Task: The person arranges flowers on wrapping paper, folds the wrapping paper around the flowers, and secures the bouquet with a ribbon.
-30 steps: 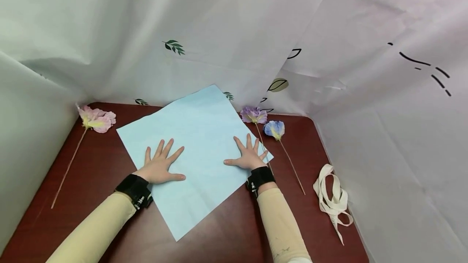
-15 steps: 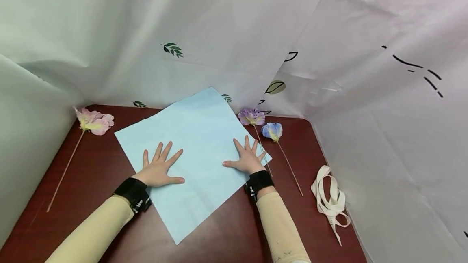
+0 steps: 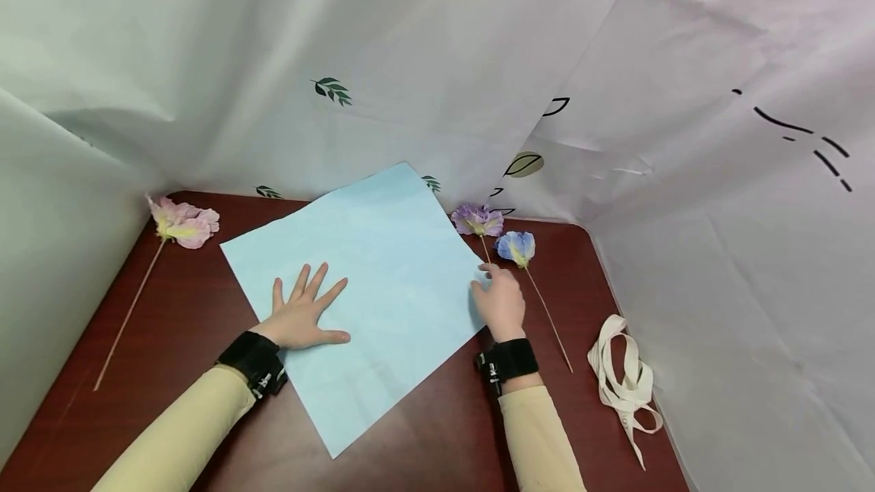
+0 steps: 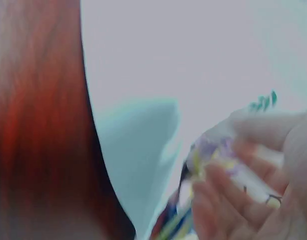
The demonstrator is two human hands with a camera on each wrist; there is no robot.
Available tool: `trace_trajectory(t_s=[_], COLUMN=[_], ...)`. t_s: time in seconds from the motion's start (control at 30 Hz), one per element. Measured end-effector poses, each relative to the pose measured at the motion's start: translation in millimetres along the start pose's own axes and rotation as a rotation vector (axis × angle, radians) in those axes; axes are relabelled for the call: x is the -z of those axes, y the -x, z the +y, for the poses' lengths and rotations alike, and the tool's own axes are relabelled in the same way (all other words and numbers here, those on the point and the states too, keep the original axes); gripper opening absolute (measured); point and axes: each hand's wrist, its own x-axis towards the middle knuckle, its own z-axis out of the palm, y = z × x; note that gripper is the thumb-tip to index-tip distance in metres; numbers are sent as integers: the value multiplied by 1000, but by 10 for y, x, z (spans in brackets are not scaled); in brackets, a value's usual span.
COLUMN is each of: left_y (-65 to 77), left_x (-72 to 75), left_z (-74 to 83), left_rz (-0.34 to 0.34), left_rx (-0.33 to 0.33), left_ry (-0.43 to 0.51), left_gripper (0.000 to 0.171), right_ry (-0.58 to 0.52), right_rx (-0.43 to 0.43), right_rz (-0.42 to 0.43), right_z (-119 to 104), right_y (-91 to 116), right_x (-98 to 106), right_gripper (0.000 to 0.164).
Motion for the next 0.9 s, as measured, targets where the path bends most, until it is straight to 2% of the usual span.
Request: trace_trajectory(t_s=[0.07, 0.17, 0.27, 0.37, 0.5, 0.6, 0.77, 0.9], left_y=[-15, -26, -15, 11, 28, 31, 24, 2], left_x=[-18, -43, -51, -45, -13, 25, 60, 47], left_z=[-28, -66, -76, -57, -15, 17, 51, 52], left_rz=[10, 22, 36, 44, 30, 10, 1, -4], left_rx=[-8, -17, -37, -47, -33, -12, 6, 4], left_ry=[1, 3, 30, 57, 55, 29, -5, -6], left_gripper=[109, 108, 108, 107, 107, 108, 108, 107], right_ry=[36, 60, 66, 6, -148, -285, -586, -799], right_rx=[-72, -140, -150, -137, -107, -99, -120, -112], right_rz=[5, -45, -98, -120, -145, -207, -318, -296], right_z=[73, 178, 260, 298, 316, 311, 193, -9], right_y=[-23, -48, -42, -11, 30, 57, 152, 252], right_x=[53, 91, 92, 96, 121, 136, 174, 153], right_gripper=[39, 38, 30, 23, 27, 32, 37, 39])
